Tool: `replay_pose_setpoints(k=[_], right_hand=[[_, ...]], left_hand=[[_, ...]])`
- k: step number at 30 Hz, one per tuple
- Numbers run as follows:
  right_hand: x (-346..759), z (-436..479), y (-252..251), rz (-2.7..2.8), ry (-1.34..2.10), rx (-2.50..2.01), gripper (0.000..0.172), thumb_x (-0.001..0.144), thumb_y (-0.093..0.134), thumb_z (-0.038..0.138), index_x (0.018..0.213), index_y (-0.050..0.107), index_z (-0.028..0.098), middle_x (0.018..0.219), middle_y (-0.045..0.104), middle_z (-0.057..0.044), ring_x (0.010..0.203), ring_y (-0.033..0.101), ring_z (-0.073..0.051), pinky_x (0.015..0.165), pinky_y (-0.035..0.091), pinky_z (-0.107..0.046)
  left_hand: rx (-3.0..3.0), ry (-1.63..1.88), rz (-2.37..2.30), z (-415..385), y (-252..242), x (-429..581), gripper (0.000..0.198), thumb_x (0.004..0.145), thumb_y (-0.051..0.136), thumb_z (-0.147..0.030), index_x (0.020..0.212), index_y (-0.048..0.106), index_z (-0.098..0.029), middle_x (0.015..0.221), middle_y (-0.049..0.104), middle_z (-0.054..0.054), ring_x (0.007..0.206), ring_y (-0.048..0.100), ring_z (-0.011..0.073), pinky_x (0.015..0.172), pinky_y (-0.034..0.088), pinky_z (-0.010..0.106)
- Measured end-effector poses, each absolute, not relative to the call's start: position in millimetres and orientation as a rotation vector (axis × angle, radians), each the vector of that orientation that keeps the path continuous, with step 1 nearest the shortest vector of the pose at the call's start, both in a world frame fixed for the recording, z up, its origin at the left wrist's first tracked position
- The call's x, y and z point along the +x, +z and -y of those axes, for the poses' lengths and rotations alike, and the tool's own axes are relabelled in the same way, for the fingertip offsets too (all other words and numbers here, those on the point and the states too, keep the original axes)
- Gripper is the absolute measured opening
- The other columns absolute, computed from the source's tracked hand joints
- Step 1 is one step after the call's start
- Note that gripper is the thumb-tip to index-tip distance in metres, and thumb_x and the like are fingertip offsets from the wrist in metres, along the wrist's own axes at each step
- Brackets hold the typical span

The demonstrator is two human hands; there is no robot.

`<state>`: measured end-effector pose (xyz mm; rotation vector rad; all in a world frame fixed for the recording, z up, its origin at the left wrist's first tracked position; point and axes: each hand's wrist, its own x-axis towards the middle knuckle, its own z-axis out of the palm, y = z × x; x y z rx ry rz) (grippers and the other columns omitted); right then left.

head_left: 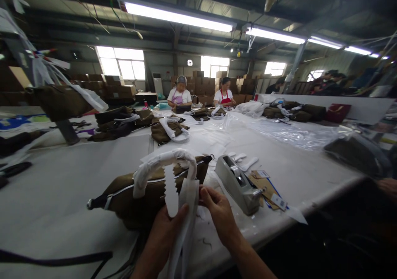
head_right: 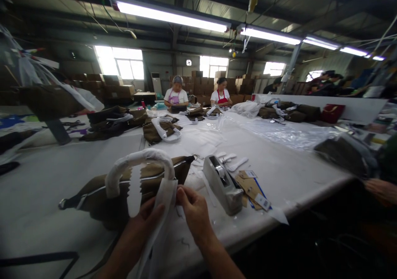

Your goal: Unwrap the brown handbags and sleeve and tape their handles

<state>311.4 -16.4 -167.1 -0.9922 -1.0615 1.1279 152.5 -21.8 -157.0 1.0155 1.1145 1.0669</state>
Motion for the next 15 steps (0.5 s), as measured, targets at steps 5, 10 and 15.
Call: replay_pose_setpoints(k=[5,10,15], right_hand=[[309,32,-163,1.206,1.151,-0.982,0.048,0.09,0.067,0.053,0.126,0.067,0.021,0.121,0.07,-0.01,0.112,0.065,-0.029,0.093,0.054,-0.04],[299,64,-197,1.134,1.25,-1.098,0.049,0.082,0.075,0.042,0.125,0.061,0.022,0.117,0.068,-0.009,0.094,0.065,-0.022,0.074,0.054,-0.031],[277,72,-206,1.198,0.943,-1.264,0.019,0.077,0.074,0.027,0.089,0.062,0.019,0.078,0.064,-0.002,0.069,0.058,-0.018,0.063,0.048,-0.029]], left_hand=[[0.995,1.082,-1.067,20,-155,155,0.06,0.074,0.081,-0.051,0.119,0.07,-0.013,0.108,0.078,0.012,0.104,0.071,0.0307,0.089,0.056,0.035],[1.006,1.072,-1.046,24,-156,160,0.053,0.079,0.076,-0.051,0.114,0.067,-0.013,0.093,0.078,0.008,0.087,0.073,0.0268,0.075,0.056,0.031],[1.189,1.191,-1.202,31,-161,173,0.05,0.084,0.068,-0.056,0.11,0.067,-0.014,0.093,0.077,0.008,0.089,0.071,0.0269,0.076,0.054,0.031]])
